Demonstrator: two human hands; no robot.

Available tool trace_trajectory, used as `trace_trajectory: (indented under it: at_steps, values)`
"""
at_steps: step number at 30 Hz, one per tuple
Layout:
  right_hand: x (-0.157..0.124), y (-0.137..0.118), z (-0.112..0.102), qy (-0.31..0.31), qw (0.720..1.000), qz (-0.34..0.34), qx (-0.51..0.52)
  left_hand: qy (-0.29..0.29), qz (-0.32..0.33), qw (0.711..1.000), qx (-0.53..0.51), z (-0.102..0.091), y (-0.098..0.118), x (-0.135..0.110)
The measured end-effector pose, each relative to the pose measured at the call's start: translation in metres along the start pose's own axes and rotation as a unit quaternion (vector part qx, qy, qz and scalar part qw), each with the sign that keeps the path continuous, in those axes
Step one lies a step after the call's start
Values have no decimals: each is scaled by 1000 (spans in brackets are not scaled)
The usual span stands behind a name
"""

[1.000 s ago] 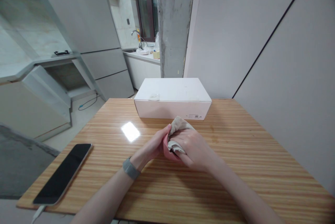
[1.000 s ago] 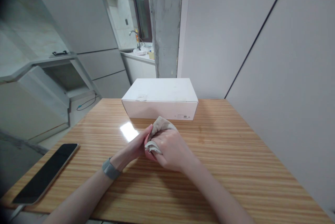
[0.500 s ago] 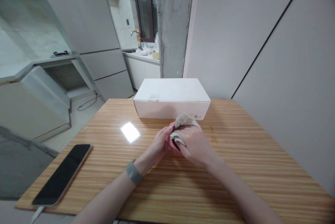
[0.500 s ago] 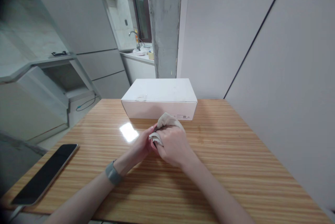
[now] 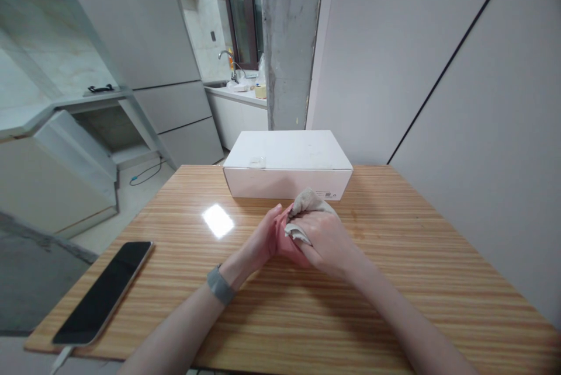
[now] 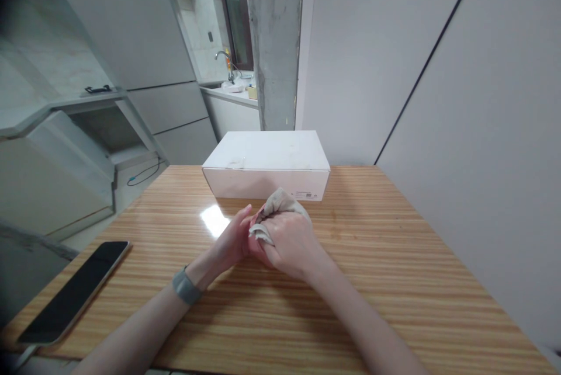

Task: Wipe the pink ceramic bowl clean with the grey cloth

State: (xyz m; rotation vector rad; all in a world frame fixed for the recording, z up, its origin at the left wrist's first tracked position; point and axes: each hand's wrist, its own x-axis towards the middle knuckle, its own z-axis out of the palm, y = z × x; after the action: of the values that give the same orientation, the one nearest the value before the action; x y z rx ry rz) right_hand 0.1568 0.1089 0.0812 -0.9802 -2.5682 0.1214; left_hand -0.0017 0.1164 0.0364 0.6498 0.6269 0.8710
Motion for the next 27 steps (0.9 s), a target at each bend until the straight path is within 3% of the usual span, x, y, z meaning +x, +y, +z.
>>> trace_trajectory:
  at_steps: [6,12,18,23,27]
  values:
    - [-1,-3,1,-2,999,-36,22,50,-1,997,64,-9,3,1]
    - [-1,1,5,23,999,-1,40,86,45,994,41,-6,-5,2]
    - [0,4,4,23,999,17,32,62,80,995,4,5,-7,-1]
    - [0,5,0,6,999,-26,32,8,33,999,16,-3,0,-2]
    - [-2,4,4,-4,998,-49,43,54,12,997,58,-8,3,-1]
